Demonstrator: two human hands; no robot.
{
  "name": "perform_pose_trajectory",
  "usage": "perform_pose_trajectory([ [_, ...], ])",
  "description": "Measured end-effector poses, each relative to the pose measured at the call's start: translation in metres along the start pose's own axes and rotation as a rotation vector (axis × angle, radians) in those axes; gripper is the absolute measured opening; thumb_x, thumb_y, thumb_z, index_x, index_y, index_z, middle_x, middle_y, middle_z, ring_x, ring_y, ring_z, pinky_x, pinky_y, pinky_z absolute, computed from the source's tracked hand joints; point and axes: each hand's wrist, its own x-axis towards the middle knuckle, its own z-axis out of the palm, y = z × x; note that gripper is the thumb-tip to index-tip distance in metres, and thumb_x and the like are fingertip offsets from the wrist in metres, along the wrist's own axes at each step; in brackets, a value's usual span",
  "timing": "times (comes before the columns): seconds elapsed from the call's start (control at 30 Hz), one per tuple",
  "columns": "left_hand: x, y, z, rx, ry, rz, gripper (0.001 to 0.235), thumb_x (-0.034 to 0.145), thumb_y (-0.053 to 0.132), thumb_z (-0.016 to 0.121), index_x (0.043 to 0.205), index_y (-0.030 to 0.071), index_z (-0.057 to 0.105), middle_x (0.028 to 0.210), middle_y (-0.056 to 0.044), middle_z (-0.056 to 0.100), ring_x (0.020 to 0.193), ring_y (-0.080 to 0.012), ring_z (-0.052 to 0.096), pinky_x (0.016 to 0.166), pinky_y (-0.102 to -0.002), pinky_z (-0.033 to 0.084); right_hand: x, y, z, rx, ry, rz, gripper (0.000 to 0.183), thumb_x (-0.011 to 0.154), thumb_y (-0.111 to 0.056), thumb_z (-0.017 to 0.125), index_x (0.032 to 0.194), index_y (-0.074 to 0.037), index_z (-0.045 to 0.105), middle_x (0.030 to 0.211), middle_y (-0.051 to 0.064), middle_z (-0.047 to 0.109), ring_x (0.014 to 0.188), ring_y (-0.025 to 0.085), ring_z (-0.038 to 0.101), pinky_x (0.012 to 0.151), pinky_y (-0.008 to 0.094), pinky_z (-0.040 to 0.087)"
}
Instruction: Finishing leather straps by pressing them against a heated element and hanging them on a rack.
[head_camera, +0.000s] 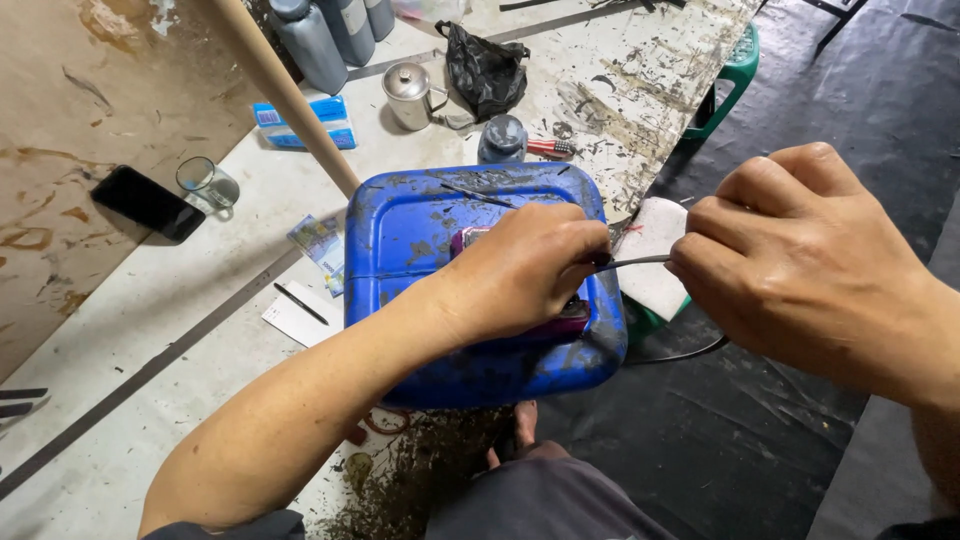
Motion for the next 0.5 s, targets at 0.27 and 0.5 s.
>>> perform_pose_trajectory([
  [0.27, -0.002, 0.001, 0.0, -0.019, 0.006, -0.01, 0.007, 0.088, 0.002, 0.06, 0.094, 0.006, 0.057, 0.085, -0.015, 0.061, 0.08, -0.0405, 0.058, 0.066, -0.051, 0.041, 0.009, -0.002, -0.007, 0.034, 0.027, -0.004, 0.035, 0.103, -0.01, 0.064, 0.07, -0.018, 0.052, 0.07, -0.004, 0.053, 0.083, 0.025, 0.057, 0.085, 0.041, 0.044],
  [0.5, -0.004, 0.001, 0.003, 0.005, -0.007, -0.037, 0.008, 0.089, 0.003, 0.06, 0.088, 0.006, 0.053, 0.081, -0.018, 0.061, 0.078, -0.0424, 0.058, 0.063, -0.051, 0.039, 0.012, -0.005, -0.008, 0.035, 0.081, -0.007, 0.037, 0.1, -0.007, 0.064, 0.068, -0.018, 0.049, 0.068, -0.004, 0.049, 0.08, 0.025, 0.055, 0.081, 0.04, 0.043],
])
